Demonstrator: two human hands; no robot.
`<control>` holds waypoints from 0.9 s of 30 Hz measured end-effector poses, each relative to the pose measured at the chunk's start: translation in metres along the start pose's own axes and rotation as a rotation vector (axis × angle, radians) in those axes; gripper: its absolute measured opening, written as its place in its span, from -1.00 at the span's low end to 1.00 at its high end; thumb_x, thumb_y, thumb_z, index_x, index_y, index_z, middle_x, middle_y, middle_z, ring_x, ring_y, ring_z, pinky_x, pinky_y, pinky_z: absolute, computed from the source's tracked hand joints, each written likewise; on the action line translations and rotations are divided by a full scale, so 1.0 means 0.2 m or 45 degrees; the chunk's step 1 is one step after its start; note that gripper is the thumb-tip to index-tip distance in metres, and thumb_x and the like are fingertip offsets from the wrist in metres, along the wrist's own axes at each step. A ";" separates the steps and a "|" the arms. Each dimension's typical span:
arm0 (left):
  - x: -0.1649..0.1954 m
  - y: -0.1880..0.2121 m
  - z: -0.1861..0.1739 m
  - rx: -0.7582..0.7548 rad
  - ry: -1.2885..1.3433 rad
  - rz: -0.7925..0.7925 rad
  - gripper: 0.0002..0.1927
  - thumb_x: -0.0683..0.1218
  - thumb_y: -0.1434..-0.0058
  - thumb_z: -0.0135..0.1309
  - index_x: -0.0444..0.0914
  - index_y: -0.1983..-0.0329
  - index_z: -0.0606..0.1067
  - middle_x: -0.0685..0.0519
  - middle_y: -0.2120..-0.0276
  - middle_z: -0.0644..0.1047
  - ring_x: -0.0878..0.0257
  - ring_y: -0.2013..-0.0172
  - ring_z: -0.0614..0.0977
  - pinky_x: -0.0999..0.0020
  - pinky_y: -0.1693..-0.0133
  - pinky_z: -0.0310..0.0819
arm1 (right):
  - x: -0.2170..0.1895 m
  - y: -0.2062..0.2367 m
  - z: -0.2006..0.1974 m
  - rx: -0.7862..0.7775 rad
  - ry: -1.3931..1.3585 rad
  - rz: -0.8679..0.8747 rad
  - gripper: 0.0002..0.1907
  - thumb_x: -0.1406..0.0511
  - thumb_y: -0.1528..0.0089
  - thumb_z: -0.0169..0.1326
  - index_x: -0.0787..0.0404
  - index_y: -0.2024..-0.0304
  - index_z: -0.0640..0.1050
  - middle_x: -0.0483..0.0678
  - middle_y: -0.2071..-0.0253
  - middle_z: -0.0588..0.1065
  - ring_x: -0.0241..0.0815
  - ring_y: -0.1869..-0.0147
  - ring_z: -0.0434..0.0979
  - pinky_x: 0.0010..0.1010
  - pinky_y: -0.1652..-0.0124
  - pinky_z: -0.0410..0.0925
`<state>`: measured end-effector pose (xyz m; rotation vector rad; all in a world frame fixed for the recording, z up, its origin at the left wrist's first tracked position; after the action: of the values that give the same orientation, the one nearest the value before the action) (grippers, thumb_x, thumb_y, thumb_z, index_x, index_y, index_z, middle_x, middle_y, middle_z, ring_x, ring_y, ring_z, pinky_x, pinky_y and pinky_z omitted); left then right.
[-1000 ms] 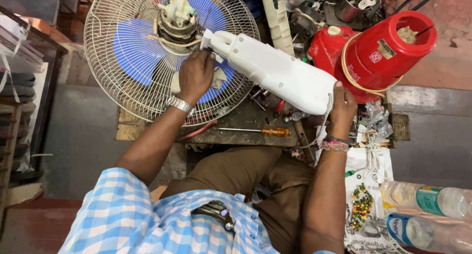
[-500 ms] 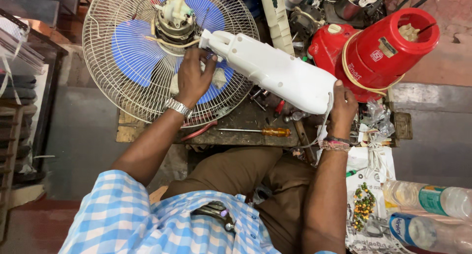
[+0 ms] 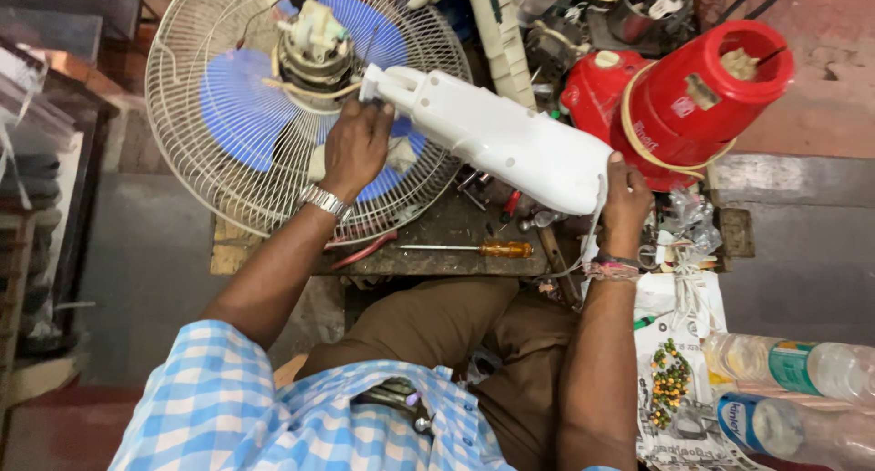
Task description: The person disassembles a white plastic fan housing using a screwdriver, removes screws, and wipes the fan blades with a cloth. The person then reassembles the housing and continues to adjust components on the workbench.
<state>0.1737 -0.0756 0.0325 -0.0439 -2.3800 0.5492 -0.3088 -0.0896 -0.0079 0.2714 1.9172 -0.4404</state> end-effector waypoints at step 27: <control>-0.21 -0.11 0.29 -0.690 0.971 -0.741 -0.62 -0.03 -0.23 0.25 -0.48 0.11 0.58 -0.10 0.26 0.68 0.24 0.29 0.69 0.39 0.25 0.58 | -0.02 -0.01 0.03 -0.009 -0.048 0.079 -0.49 0.00 -0.33 0.14 0.39 0.24 0.62 -0.02 0.35 0.56 -0.25 0.28 0.45 -0.39 0.22 0.35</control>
<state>0.1711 -0.1246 -0.0248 0.1665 -1.6068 -0.3513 -0.3043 -0.0941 -0.0061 0.3148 1.8683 -0.3947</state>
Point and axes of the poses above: each hand's wrist, its own y-axis away from the middle knuckle, its own z-axis out of the palm, x = y × z, the point moved 10 cm from there along -y, towards the middle knuckle
